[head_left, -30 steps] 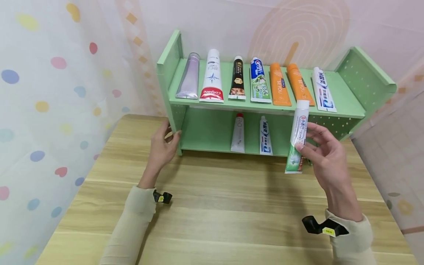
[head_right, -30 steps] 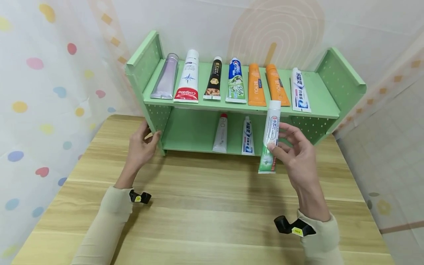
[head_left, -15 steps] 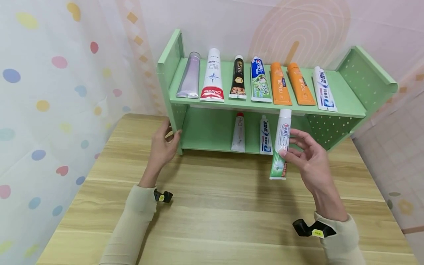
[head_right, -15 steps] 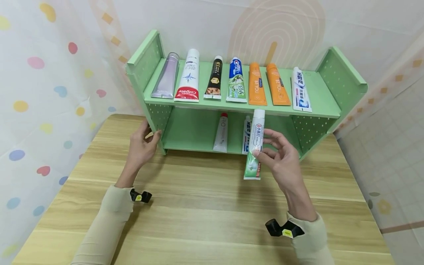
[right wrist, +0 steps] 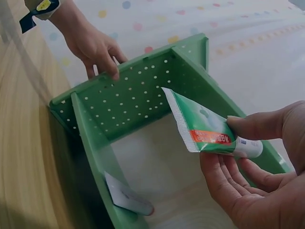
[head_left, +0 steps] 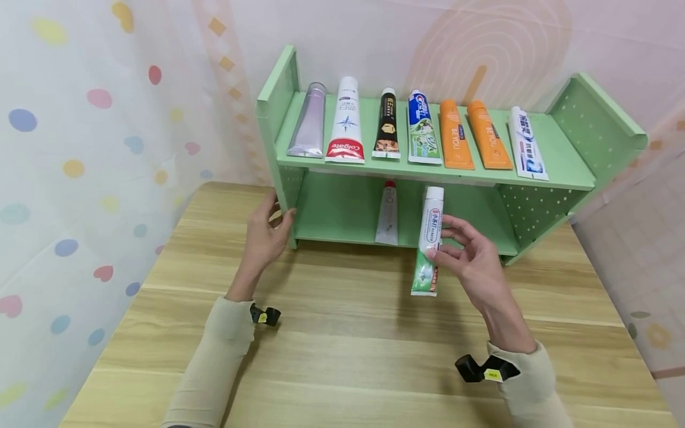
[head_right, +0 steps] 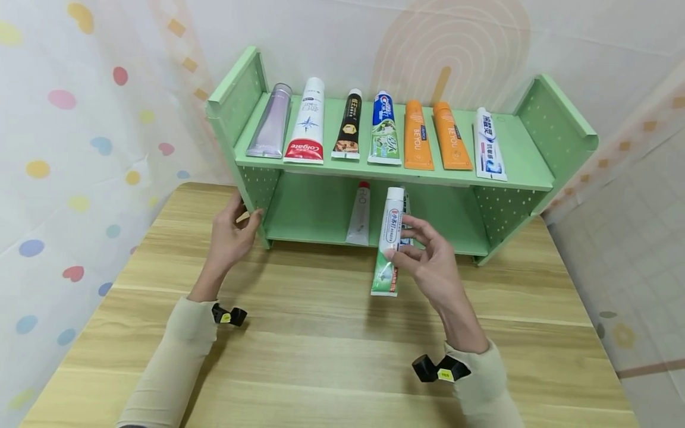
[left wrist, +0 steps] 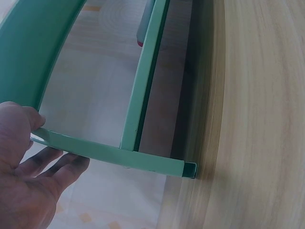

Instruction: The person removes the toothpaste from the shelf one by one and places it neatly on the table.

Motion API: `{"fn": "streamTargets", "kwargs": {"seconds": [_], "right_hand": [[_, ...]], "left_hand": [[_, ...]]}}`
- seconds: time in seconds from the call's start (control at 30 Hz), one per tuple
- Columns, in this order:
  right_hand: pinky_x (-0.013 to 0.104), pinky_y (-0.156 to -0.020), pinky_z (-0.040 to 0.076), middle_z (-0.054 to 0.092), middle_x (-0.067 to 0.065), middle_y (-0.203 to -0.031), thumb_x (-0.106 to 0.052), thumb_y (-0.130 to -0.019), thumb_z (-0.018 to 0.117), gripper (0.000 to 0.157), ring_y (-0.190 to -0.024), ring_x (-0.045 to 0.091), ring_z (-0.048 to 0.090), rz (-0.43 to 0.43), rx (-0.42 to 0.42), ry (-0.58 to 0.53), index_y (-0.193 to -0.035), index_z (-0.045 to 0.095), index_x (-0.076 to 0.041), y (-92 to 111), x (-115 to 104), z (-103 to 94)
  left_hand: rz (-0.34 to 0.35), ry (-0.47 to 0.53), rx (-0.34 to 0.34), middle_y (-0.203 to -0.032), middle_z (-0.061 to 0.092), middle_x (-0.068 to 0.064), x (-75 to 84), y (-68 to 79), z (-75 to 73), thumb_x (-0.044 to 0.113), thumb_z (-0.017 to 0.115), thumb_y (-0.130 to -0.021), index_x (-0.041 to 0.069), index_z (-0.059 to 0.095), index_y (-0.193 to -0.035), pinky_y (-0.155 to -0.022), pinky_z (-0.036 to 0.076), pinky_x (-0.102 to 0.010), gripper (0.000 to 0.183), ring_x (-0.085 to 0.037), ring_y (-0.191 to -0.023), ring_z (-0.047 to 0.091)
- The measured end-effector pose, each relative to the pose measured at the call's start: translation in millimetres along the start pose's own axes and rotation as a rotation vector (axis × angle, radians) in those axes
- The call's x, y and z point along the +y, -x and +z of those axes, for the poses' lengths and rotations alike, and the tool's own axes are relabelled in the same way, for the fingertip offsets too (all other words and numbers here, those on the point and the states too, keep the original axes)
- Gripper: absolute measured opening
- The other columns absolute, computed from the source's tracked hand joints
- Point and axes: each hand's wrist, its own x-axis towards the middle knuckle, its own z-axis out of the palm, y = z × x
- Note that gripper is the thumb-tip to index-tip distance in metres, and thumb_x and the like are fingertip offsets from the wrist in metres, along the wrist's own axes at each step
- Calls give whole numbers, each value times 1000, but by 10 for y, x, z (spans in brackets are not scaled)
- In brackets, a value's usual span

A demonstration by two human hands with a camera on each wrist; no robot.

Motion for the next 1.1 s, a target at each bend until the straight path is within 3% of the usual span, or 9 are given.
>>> {"fn": "streamTargets", "kwargs": {"seconds": [0.43, 0.7, 1.1], "right_hand": [[21, -84, 65, 62, -1, -116, 12, -89, 67, 67, -94, 9, 71, 65, -38, 38, -149, 40, 1, -99, 100, 155], [23, -83, 65, 61, 9, -122, 9, -90, 68, 67, -96, 10, 71, 90, -78, 41, -150, 41, -2, -146, 212, 279], [22, -83, 61, 62, 8, -119, 7, -89, 69, 66, -97, 12, 67, 133, -125, 11, -148, 43, -5, -160, 360, 502]], "left_hand": [[11, 1, 10, -132, 57, -40, 0, -18, 16, -7, 58, -98, -14, 48, -141, -96, 59, -58, 45, -55, -120, 62], [14, 13, 10, -134, 57, -39, -2, -11, 33, -8, 58, -97, -16, 47, -140, -96, 58, -59, 45, -55, -120, 61], [3, -16, 13, -132, 57, -40, -19, -9, 19, -7, 58, -98, -14, 47, -141, -96, 59, -58, 45, -55, -120, 61]]}}
